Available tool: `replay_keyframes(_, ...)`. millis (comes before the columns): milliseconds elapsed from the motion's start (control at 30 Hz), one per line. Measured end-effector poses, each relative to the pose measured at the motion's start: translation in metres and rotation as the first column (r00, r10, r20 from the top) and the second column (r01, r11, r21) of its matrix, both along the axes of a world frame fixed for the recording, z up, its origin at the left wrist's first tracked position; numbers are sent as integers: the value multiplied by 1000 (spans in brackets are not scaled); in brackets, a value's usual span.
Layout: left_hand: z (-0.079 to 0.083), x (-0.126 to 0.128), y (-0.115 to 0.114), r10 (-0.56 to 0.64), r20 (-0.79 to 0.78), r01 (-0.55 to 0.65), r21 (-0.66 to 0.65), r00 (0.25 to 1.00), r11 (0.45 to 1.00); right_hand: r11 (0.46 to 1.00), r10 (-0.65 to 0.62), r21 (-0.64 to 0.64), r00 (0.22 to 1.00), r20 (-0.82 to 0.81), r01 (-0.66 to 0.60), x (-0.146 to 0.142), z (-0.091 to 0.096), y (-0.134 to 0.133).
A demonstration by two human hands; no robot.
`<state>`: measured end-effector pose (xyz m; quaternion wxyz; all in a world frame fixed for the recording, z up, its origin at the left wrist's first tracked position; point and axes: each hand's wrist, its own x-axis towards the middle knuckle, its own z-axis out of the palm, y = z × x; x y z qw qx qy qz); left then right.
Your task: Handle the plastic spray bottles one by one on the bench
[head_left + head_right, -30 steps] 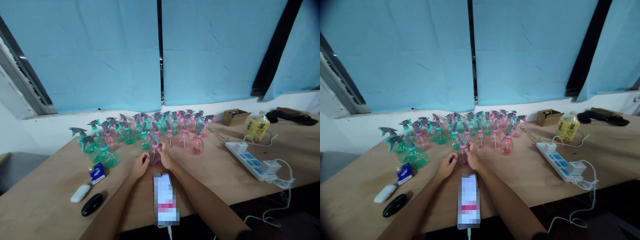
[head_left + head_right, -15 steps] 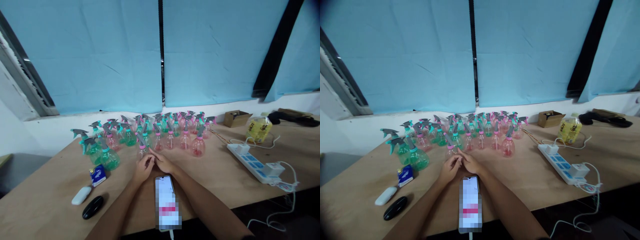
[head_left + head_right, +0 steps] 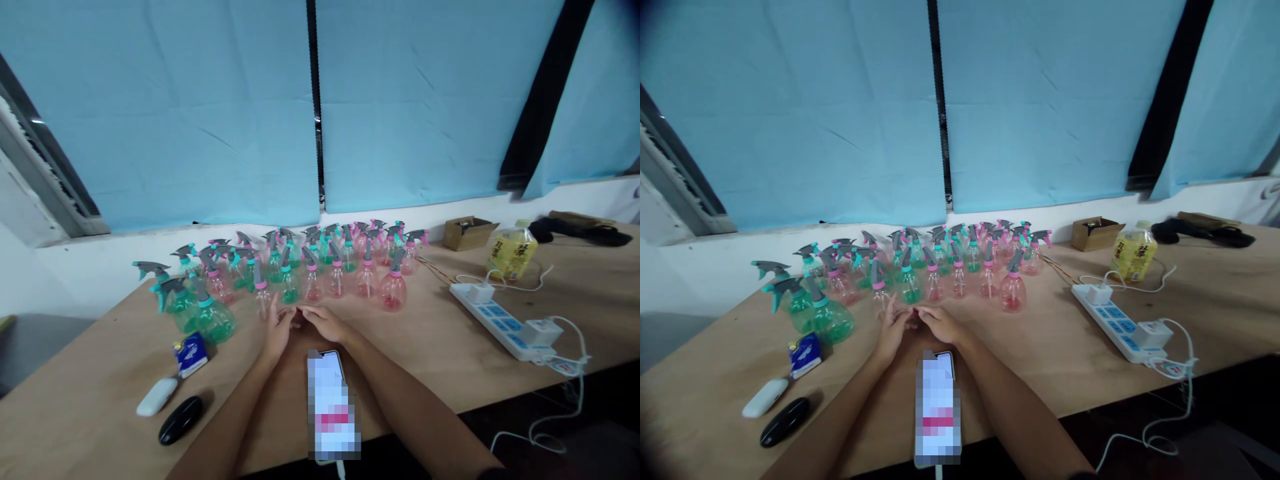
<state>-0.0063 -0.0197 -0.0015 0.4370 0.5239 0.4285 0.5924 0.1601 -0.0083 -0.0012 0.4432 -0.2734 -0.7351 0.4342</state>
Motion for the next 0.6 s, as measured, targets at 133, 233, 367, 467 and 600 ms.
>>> replay_keyframes(133, 1, -2, 1, 3, 139, 6, -65, 990, 998, 996, -76, 60, 995, 71, 71, 2, 1, -3)
replay_keyframes(233, 1, -5, 4, 21, 208, -5, -75, 978, 997, 989, -134, 83, 986, 100, 126, 4, -2, -3)
replay_keyframes(367, -6, -13, 14, 77, 198, -71, -37, 977, 997, 976, -211, 82, 968, 135, 201, 5, -7, 0)
replay_keyframes(467, -12, -19, 24, 152, 133, -159, 39, 979, 987, 977, -208, 78, 969, 137, 199, 4, -8, -1)
replay_keyframes(600, -16, -22, 37, 277, -31, -272, 108, 960, 956, 972, -232, 90, 956, 178, 218, 4, -5, -4)
